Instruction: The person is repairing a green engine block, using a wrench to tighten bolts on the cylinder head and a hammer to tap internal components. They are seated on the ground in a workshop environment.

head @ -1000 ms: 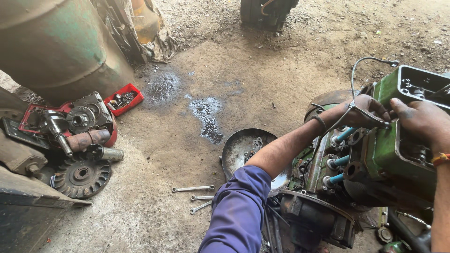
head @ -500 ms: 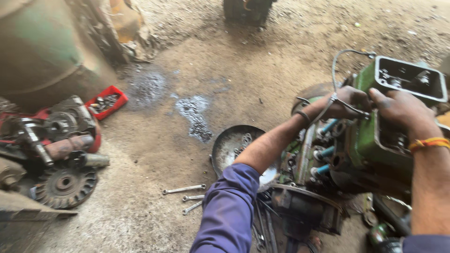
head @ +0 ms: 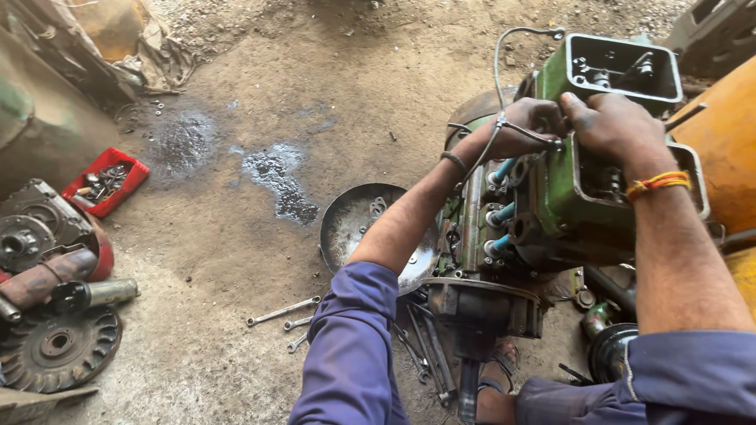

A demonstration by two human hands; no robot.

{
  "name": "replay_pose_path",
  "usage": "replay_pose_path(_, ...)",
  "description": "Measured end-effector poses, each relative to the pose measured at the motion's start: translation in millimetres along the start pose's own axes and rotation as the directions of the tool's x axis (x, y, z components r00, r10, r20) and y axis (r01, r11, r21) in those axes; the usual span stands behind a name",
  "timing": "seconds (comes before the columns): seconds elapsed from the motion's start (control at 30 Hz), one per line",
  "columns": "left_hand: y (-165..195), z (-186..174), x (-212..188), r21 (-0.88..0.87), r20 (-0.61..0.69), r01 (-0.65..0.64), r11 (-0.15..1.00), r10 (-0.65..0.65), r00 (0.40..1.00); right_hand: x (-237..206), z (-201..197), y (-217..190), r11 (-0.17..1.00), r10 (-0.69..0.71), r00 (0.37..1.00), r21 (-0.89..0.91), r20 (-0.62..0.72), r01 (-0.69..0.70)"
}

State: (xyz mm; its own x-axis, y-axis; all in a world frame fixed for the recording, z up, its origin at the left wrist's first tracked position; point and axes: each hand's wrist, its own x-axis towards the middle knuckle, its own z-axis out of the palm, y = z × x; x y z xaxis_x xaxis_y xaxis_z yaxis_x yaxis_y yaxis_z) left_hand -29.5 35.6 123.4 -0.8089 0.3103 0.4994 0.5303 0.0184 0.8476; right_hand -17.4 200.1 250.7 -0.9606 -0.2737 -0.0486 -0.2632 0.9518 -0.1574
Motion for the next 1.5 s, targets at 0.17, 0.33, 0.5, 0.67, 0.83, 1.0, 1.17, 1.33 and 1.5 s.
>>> replay_pose_path(0.17,0.6,-1.2,-0.7,0.04,0.018,0.014,0.999,-0.015,1.0,-2.8,-2.4,-2.0,1.0,0.011,1.0,-0.011,0.006,-0.011)
replay_pose_path(0.33,1.0,2.4,-1.8,0.022,0.007,0.019,1.0,-0.019,1.0,-3.0,-2.5,-3.5,0.999,0.031,0.999,-0.021,0.014,-0.031)
replay_pose_path(0.5,9.2,0.3,-5.5,0.174,-0.011,0.052,0.983,-0.051,0.999,-3.8,-3.6,-4.2,0.999,0.039,0.999,-0.019,0.034,-0.038)
replay_pose_path(0.67,12.8,0.2,-6.1,0.129,-0.002,0.045,0.991,-0.045,0.999,-3.0,-3.0,-5.2,0.999,0.051,0.998,-0.014,0.045,-0.051)
replay_pose_path(0.83,10.7,-0.3,-7.4,0.1,0.004,0.035,0.994,-0.036,0.999,-1.7,-0.7,-4.6,0.997,0.044,0.999,-0.062,0.017,-0.043)
replay_pose_path(1.0,10.7,-1.3,-6.7,0.117,0.039,-0.004,0.993,-0.001,0.999,-1.9,-1.3,-1.2,0.999,0.024,1.0,-0.027,0.012,-0.024)
replay_pose_path(1.17,11.8,-0.3,-3.8,0.099,0.041,0.044,0.994,-0.049,0.998,-2.3,-1.2,-0.5,0.999,0.04,0.999,-0.022,0.03,-0.04)
replay_pose_path(1.33,13.6,-2.2,-4.1,0.124,0.04,0.039,0.992,-0.045,0.998,-2.1,-1.2,-1.4,0.999,0.015,1.0,-0.04,0.01,-0.014)
replay_pose_path(1.5,14.8,-3.7,-6.5,0.061,0.055,0.029,0.998,-0.032,0.998,-2.9,-2.1,-1.8,0.999,0.042,0.999,-0.023,0.028,-0.042)
